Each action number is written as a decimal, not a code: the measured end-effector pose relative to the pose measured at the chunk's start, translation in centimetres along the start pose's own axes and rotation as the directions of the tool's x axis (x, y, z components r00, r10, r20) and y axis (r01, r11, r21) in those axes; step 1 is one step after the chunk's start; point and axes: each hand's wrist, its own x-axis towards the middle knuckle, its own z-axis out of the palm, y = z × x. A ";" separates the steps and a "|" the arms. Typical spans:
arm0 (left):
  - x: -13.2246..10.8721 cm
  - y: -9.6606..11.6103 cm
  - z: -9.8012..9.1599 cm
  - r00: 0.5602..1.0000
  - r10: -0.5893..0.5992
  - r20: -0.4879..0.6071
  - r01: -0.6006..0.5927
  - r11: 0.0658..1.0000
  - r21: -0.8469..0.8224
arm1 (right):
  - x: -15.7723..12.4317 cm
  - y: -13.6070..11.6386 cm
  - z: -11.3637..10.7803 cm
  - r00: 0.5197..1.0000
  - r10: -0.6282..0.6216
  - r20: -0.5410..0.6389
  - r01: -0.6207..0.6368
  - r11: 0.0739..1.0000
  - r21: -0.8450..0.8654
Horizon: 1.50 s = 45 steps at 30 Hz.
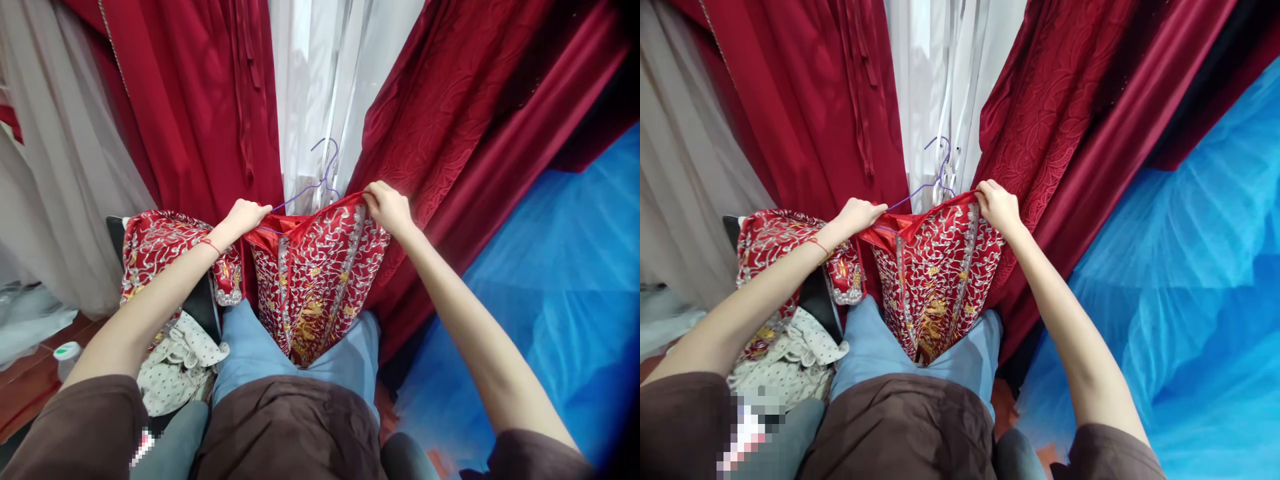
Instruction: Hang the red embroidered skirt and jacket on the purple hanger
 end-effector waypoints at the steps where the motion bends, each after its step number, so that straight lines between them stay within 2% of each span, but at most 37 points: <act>1: -0.2 0.2 0.2 1.000 -0.012 -0.005 0.012 1.000 -0.007 | -0.3 -0.7 0.4 0.999 -0.005 0.034 0.006 0.999 -0.038; 4: -0.5 1.2 0.7 0.999 -0.039 -0.022 0.038 0.999 -0.028 | -1.7 -2.2 2.3 0.986 -0.002 0.165 0.030 0.985 -0.171; 7: -0.4 2.2 1.2 0.998 -0.045 -0.033 0.043 0.997 -0.060 | -3.0 -2.7 3.9 0.972 0.004 0.233 0.052 0.971 -0.233; 10: -0.1 2.7 1.4 0.999 -0.042 -0.030 0.039 0.995 -0.091 | -3.1 -3.4 4.7 0.986 -0.007 0.167 0.042 0.978 -0.206; 14: -0.3 2.9 1.2 0.999 -0.046 -0.022 0.044 0.994 -0.105 | -1.2 -5.4 5.3 0.996 -0.077 0.033 0.079 0.993 -0.090; 19: -0.9 3.0 0.6 0.998 -0.058 -0.007 0.057 0.994 -0.097 | 1.4 -6.3 6.2 0.997 -0.075 0.011 0.074 0.992 0.105; 22: -0.6 1.9 0.2 0.998 -0.060 -0.007 0.058 0.983 -0.176 | 2.4 -5.3 6.0 0.995 -0.088 0.039 0.080 0.984 0.160; 25: 0.0 -0.3 -0.4 0.996 -0.081 -0.035 0.063 0.931 -0.360 | 2.9 -4.3 5.4 0.989 -0.133 0.062 0.122 0.980 0.157; 29: 0.6 -3.2 -1.1 0.972 -0.226 -0.064 0.172 0.870 -0.462 | 2.8 -4.4 5.3 0.980 -0.190 0.051 0.182 0.974 0.132; 33: 1.8 -4.0 -1.6 0.927 -0.365 -0.082 0.276 0.815 -0.509 | 2.4 -5.2 6.1 0.981 -0.194 0.017 0.191 0.975 0.112; 37: 3.7 -2.5 -2.7 0.875 -0.462 -0.144 0.262 0.702 -0.663 | 2.4 -5.0 6.6 0.983 -0.183 -0.004 0.183 0.977 0.112; 43: 5.2 2.0 -5.2 0.788 -0.559 -0.258 0.096 0.525 -0.845 | 2.2 -4.0 6.6 0.986 -0.163 -0.027 0.165 0.978 0.129; 44: 5.2 2.7 -5.5 0.787 -0.557 -0.263 0.078 0.514 -0.855 | 2.1 -3.9 6.6 0.986 -0.162 -0.031 0.165 0.976 0.140; 45: 5.1 3.3 -5.8 0.808 -0.531 -0.256 0.067 0.514 -0.855 | 2.1 -3.8 6.6 0.986 -0.164 -0.036 0.168 0.973 0.157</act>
